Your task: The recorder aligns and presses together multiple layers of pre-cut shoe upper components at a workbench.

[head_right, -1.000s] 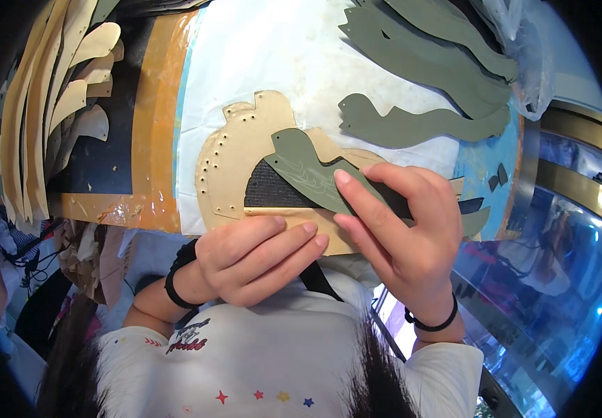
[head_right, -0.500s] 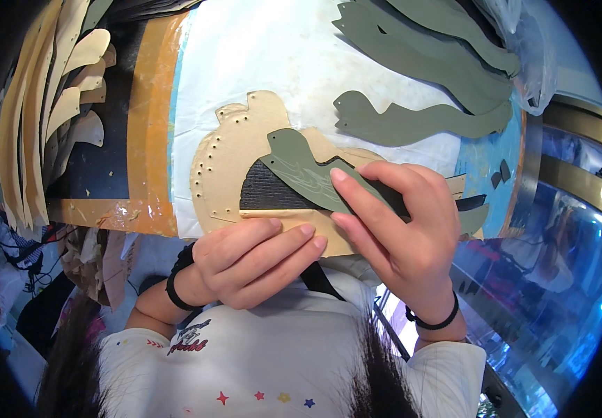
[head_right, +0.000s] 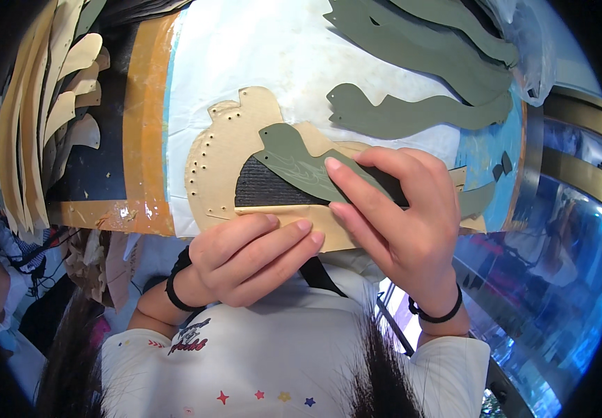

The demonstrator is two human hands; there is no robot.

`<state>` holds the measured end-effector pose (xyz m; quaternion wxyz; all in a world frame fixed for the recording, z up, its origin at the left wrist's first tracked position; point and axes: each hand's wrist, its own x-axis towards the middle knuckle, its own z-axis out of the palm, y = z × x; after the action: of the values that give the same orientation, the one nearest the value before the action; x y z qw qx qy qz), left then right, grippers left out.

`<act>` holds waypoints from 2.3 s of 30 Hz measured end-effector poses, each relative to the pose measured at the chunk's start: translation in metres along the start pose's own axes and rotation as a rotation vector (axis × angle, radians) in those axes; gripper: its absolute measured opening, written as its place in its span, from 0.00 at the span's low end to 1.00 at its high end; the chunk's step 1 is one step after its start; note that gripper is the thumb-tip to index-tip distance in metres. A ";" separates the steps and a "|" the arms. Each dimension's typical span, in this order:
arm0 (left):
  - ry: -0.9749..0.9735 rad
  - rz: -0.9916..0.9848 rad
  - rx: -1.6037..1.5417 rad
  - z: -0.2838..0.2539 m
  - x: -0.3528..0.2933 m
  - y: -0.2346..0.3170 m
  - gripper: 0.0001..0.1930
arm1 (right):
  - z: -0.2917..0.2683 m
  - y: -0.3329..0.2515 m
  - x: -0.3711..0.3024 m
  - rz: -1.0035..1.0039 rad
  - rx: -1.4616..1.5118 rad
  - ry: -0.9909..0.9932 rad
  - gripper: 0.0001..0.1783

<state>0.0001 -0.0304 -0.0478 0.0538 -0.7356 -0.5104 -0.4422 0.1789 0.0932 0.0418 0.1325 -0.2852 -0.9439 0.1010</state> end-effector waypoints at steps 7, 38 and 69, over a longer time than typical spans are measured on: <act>-0.024 -0.005 -0.013 -0.002 0.002 0.000 0.14 | 0.001 0.001 0.000 -0.004 -0.002 -0.008 0.22; -0.226 -0.088 0.079 -0.009 0.025 0.005 0.24 | 0.008 0.011 -0.002 -0.029 0.118 0.027 0.22; -0.518 -0.079 0.212 -0.023 0.041 0.011 0.30 | -0.025 0.057 -0.013 0.217 0.001 -0.001 0.11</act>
<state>-0.0011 -0.0186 -0.0007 -0.0192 -0.7939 -0.5787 -0.1854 0.2264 0.1353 0.0477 0.1204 -0.3854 -0.9076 0.1152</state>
